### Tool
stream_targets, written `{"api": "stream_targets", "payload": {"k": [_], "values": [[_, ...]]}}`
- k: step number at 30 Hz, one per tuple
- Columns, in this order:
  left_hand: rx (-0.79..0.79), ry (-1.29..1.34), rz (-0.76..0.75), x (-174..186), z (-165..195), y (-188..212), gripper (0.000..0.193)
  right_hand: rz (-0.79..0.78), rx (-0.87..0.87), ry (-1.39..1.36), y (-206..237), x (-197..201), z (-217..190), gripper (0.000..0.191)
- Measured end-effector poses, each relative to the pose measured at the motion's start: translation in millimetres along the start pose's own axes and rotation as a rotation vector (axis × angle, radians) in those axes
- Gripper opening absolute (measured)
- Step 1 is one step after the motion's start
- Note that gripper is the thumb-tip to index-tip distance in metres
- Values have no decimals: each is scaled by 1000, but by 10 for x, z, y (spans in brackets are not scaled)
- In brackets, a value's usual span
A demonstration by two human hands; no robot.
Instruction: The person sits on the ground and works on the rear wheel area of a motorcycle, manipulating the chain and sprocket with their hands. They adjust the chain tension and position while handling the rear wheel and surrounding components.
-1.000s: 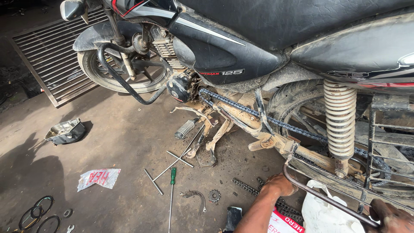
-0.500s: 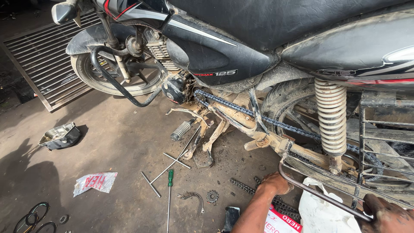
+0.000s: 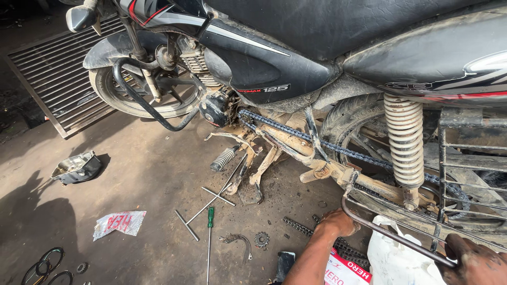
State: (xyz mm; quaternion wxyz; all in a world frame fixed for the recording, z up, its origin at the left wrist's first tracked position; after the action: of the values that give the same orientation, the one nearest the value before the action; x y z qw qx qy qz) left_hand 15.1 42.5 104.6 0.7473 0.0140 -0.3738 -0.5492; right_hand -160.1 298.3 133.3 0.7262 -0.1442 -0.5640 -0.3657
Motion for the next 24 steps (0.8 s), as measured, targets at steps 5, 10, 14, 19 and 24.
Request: {"api": "stream_targets", "payload": {"k": [5, 10, 14, 19, 24], "values": [[11, -3, 3, -8, -3, -20, 49, 15, -38, -9, -18, -42, 5, 31], [-22, -26, -13, -11, -23, -20, 48, 25, -72, -38, -57, -115, -17, 31], [7, -1, -14, -26, -21, -18, 47, -13, -39, -41, -87, -152, 15, 31], [43, 17, -14, -25, -4, 5, 46, 14, -39, -63, -86, -154, 21, 31], [32, 16, -17, 18, 1, 26, 46, 1, -51, -66, -73, -136, -6, 29]]}}
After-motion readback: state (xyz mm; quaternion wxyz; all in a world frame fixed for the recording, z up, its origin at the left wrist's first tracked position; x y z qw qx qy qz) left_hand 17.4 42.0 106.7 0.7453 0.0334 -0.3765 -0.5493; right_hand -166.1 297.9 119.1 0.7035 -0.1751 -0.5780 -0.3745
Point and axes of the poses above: each hand's wrist, its own y-axis away from the middle knuckle, its own x-axis out of the back of the hand, z = x × y, the point moved 3 cm from there along -y, towards the middle knuckle, and after that the axes turned 14 degrees about y, right-handed, at the moved point
